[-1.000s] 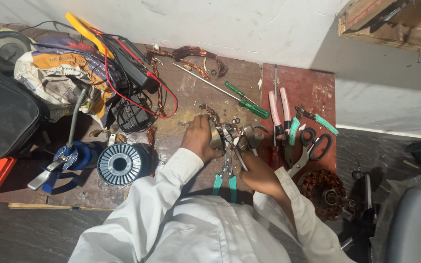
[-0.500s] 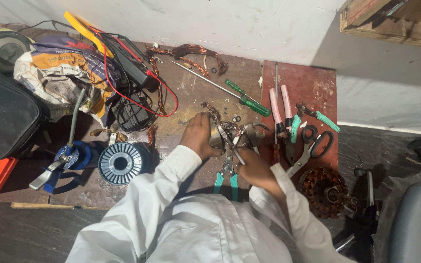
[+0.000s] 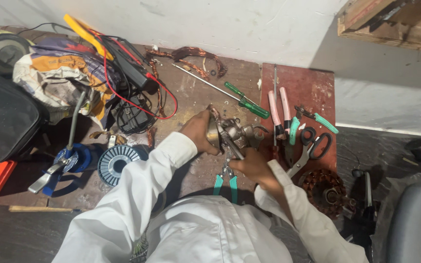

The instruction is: The person uses pliers and a hammer to remove copper windings from a cylindrical metal component on a workbench. They repeatedly strike the component to loosen the windings and pull them out with pliers, placing the removed pieces on the table.

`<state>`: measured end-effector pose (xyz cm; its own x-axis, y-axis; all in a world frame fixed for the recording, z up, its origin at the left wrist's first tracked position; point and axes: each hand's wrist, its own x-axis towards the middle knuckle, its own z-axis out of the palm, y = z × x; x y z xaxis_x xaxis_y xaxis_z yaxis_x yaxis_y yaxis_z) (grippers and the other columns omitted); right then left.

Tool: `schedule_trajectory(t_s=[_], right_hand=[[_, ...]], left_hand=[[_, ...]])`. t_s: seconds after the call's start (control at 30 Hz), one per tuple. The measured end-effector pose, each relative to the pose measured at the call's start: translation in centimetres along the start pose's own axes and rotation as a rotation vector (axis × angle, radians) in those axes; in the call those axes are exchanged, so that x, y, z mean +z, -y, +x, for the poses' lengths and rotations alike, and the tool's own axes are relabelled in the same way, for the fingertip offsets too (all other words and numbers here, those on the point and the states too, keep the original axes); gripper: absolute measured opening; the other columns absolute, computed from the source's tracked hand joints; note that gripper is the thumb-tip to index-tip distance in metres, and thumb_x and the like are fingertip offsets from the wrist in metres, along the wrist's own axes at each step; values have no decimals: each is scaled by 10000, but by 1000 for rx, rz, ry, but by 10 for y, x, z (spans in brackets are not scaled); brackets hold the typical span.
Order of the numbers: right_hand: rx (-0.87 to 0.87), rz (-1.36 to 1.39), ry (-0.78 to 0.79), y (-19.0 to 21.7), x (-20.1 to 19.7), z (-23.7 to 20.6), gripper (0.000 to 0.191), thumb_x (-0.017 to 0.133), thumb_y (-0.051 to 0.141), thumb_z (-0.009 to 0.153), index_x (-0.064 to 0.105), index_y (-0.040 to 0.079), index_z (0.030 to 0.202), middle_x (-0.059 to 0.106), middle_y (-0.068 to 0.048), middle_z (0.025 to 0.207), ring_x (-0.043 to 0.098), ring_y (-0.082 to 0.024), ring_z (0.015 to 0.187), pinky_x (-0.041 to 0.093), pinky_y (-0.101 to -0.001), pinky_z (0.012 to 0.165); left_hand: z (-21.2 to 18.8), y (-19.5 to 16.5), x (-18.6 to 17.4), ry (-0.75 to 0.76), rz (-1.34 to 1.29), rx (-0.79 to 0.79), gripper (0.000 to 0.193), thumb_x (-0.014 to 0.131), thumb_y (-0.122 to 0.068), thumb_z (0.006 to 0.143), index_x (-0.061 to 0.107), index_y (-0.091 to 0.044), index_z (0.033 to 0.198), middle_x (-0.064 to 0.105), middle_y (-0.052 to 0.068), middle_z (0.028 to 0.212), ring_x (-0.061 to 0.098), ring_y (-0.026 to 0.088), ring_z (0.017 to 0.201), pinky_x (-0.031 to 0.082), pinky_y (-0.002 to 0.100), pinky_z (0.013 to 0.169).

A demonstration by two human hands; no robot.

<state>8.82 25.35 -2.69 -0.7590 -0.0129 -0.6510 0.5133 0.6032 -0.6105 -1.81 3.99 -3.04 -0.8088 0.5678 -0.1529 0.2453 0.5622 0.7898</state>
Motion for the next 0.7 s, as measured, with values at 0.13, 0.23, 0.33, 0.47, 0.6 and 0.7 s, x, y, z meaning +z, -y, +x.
schedule_trajectory(t_s=[0.13,0.23,0.33,0.47,0.6,0.7], right_hand=[[200,-182,-62,13,15,-7,428,604,165,800,645,84,1218,724,-232,912,721,-401,852,539,-496,757],[74,-339,-175,16,21,-5,437,640,162,770,654,103,1203,711,-240,1002,689,-431,975,537,-479,844],[51,-353,-187,10,20,2,497,618,136,759,596,96,1254,709,-257,999,687,-446,986,545,-505,827],[14,-394,-249,1,25,7,447,633,162,786,614,86,1226,711,-263,984,682,-452,982,541,-510,835],[-34,-435,-292,-2,22,9,345,656,193,809,627,62,1127,718,-250,971,671,-468,975,524,-524,861],[-92,-411,-342,-1,16,6,670,690,158,720,457,29,1334,701,-268,946,671,-475,939,539,-520,816]], left_hand=[[1,9,1,58,-83,33,1086,995,-337,426,466,48,1293,631,271,1172,632,407,1121,487,410,993],[-7,15,8,1,-119,-1,1108,967,-350,433,456,39,1335,658,264,1170,661,399,1104,512,400,994],[-10,17,15,-84,-167,-16,1069,959,-355,429,489,34,1306,673,253,1159,674,391,1089,511,413,991],[-14,12,26,-117,-120,-174,1033,942,-374,403,523,46,1248,676,256,1103,683,397,1041,528,422,945],[-11,5,32,-164,-34,-188,944,964,-387,405,576,69,1134,665,280,1053,655,426,1021,525,441,919],[-7,0,36,-127,10,-259,938,978,-407,399,579,87,1089,659,283,1032,657,418,1010,537,427,923]])
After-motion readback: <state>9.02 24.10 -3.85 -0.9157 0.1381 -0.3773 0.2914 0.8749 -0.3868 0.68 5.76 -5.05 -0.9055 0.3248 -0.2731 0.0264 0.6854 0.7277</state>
